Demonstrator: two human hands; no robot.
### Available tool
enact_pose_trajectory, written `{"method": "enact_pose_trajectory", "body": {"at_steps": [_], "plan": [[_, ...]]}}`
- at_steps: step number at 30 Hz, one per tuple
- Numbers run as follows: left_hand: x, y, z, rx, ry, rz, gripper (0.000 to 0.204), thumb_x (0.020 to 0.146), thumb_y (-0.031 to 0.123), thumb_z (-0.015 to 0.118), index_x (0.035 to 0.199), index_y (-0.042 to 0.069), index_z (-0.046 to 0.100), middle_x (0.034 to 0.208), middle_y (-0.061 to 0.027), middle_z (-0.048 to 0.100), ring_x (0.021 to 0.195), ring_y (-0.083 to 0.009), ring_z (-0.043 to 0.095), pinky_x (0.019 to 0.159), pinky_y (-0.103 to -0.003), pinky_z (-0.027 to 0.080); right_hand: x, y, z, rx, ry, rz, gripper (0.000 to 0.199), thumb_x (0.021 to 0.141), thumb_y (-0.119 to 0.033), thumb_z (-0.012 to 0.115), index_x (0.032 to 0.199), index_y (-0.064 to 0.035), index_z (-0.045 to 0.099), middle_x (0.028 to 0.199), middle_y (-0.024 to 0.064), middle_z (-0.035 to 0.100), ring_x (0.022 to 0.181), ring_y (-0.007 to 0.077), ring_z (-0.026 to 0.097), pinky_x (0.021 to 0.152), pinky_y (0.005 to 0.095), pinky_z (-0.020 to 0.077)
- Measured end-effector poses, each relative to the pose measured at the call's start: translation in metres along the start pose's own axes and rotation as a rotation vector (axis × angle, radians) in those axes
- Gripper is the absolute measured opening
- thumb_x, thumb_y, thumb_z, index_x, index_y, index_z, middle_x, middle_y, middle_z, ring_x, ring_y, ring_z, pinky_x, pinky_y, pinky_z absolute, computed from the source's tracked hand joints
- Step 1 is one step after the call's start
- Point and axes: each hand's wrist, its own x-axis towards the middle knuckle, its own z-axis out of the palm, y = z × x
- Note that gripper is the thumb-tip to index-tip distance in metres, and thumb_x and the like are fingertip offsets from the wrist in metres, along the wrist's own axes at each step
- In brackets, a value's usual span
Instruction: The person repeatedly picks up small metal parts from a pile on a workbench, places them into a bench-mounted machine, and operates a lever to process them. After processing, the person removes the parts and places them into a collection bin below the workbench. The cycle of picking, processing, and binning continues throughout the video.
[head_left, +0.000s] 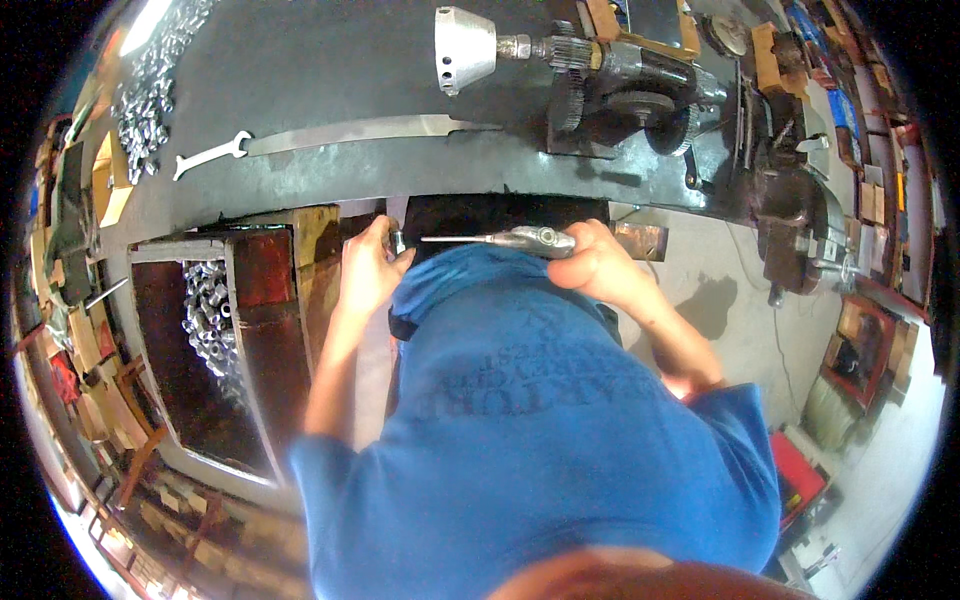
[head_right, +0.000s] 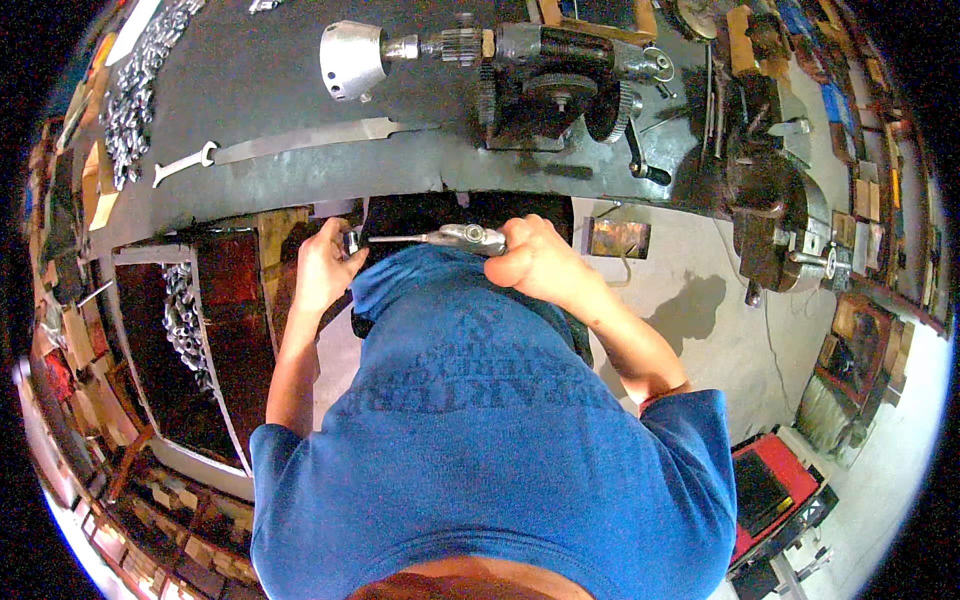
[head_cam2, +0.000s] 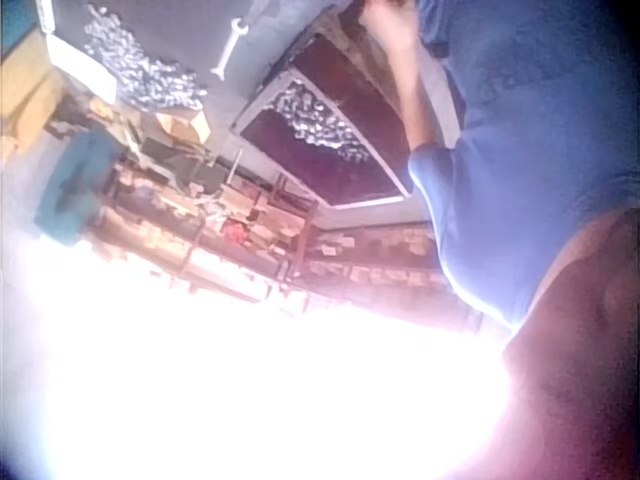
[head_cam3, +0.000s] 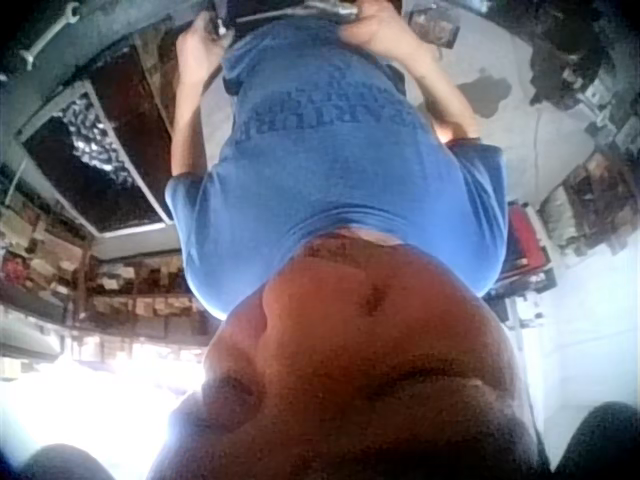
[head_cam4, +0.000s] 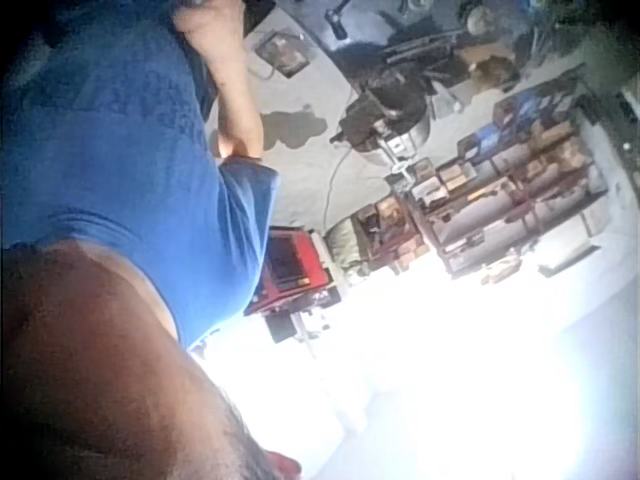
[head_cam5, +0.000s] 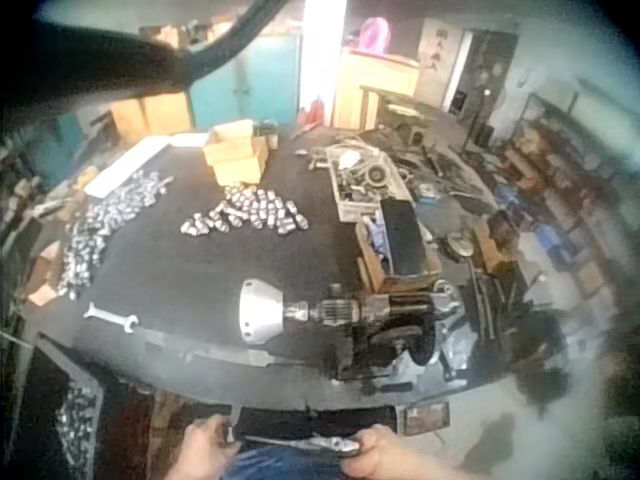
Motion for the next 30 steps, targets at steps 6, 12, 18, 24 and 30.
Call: {"method": "enact_pose_trajectory", "body": {"at_steps": [6, 12, 18, 24, 30], "plan": [[0.0, 0.007, -0.001, -0.18, -0.014, -0.048, 0.028, 0.061, 0.004, 0.07, 0.082, 0.001, 0.052, 0.061, -0.0081, 0.054, 0.053, -0.0149, 0.054, 0.05, -0.027, 0.043, 0.004, -0.01, 0.005, 0.042, 0.002, -0.007, 0.03, 0.055, -0.021, 0.054, 0.064, 0.007, 0.055, 0.061, 0.0269, 0.051, 0.06, 0.0383, 0.056, 0.057, 0.0406, 0.0433], [0.005, -0.019, -0.012, -1.017, -0.148, -0.2, 0.025, 0.074, 0.0, 0.061, 0.096, -0.001, 0.048, 0.075, -0.0092, 0.057, 0.058, -0.015, 0.056, 0.068, -0.034, 0.052, -0.001, -0.002, 0.001, 0.092, 0.095, -0.086, 0.025, 0.057, -0.018, 0.053, 0.063, 0.0058, 0.054, 0.058, 0.0249, 0.05, 0.055, 0.0378, 0.054, 0.053, 0.0397, 0.0411], [0.004, -0.015, -0.014, -1.436, -0.214, -0.071, 0.04, 0.077, 0.007, 0.061, 0.112, -0.003, 0.046, 0.083, -0.0171, 0.059, 0.068, -0.027, 0.062, 0.079, -0.048, 0.048, -0.007, -0.007, -0.001, 0.233, 0.065, -0.078, 0.022, 0.058, -0.018, 0.053, 0.06, 0.0047, 0.052, 0.054, 0.0222, 0.047, 0.049, 0.0368, 0.047, 0.049, 0.0388, 0.0372], [0.006, -0.006, -0.021, -1.304, -0.244, -0.123, 0.034, 0.078, 0.002, 0.058, 0.11, -0.003, 0.05, 0.091, -0.0191, 0.06, 0.079, -0.0285, 0.062, 0.078, -0.04, 0.05, -0.009, -0.001, -0.003, 0.162, 0.099, -0.139, 0.021, 0.058, -0.016, 0.052, 0.058, 0.0048, 0.049, 0.053, 0.0217, 0.044, 0.047, 0.0364, 0.042, 0.048, 0.0393, 0.0355], [0.008, 0.018, -0.033, -0.153, -0.129, 0.225, 0.034, 0.076, -0.002, 0.056, 0.109, -0.006, 0.05, 0.096, -0.0206, 0.06, 0.089, -0.0259, 0.061, 0.077, -0.031, 0.046, -0.014, -0.009, -0.009, 0.126, 0.134, -0.157, 0.021, 0.058, -0.016, 0.052, 0.058, 0.0044, 0.048, 0.052, 0.0217, 0.043, 0.047, 0.037, 0.042, 0.048, 0.0401, 0.035]]}}
